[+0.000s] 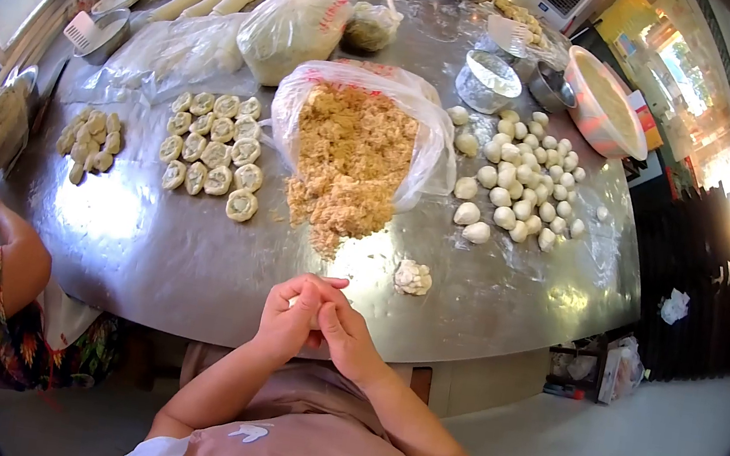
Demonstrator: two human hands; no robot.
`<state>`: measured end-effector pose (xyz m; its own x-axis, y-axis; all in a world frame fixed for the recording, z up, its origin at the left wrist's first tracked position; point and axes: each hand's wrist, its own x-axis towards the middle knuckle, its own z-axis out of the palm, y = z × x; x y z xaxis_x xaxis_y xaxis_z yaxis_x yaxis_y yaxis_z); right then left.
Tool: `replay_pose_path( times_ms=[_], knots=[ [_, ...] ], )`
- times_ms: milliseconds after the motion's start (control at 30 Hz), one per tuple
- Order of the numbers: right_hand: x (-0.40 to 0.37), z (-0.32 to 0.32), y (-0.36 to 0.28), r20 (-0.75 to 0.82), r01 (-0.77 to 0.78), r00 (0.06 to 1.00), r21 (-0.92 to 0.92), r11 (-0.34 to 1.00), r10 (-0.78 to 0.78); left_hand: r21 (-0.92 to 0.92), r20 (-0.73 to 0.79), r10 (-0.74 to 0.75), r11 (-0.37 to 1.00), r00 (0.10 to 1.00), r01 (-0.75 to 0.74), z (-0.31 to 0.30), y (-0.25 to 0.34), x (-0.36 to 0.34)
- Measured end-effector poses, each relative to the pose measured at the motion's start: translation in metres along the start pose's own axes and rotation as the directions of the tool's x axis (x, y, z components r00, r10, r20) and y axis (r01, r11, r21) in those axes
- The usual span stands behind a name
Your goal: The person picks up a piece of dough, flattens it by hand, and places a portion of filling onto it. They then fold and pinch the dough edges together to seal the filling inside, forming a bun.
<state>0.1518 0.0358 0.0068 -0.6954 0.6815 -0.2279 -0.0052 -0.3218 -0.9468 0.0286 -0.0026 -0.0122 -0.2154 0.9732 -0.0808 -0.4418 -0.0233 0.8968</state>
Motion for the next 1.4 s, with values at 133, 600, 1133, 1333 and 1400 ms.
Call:
replay_pose_path(
  times_ms=[133, 600, 1133, 1333, 1400],
  knots=[
    [0.001, -0.043, -0.015, -0.098, -0.073, 0.992, 0.06, 0.996, 0.078, 0.018, -0.112, 0.01, 1.0, 0.994, -0.008, 0.001, 0.007, 0.002],
    [0.012, -0.313, -0.113, -0.816, 0.488, 0.518, 0.036, 0.872, -0.256, 0.841, -0.526, 0.509, 0.431, 0.681, 0.328, -0.115, -0.011, 0.031],
    [0.022, -0.075, -0.002, -0.25, 0.054, 0.926, -0.656, 0.753, -0.284, 0.707, -0.562, 0.463, 0.699, 0.685, 0.108, -0.093, -0.006, 0.068],
    [0.049, -0.047, -0.009, -0.085, 0.083, 0.943, -0.878, 0.472, -0.323, -0.291, -0.479, -0.151, 0.957, 0.865, 0.006, -0.084, 0.011, 0.037],
    [0.065, -0.036, -0.003, 0.01, 0.168, 0.905, -0.927, 0.336, -0.425, -0.417, -0.337, -0.206, 0.908, 0.919, 0.051, -0.081, 0.017, 0.025]
  ],
)
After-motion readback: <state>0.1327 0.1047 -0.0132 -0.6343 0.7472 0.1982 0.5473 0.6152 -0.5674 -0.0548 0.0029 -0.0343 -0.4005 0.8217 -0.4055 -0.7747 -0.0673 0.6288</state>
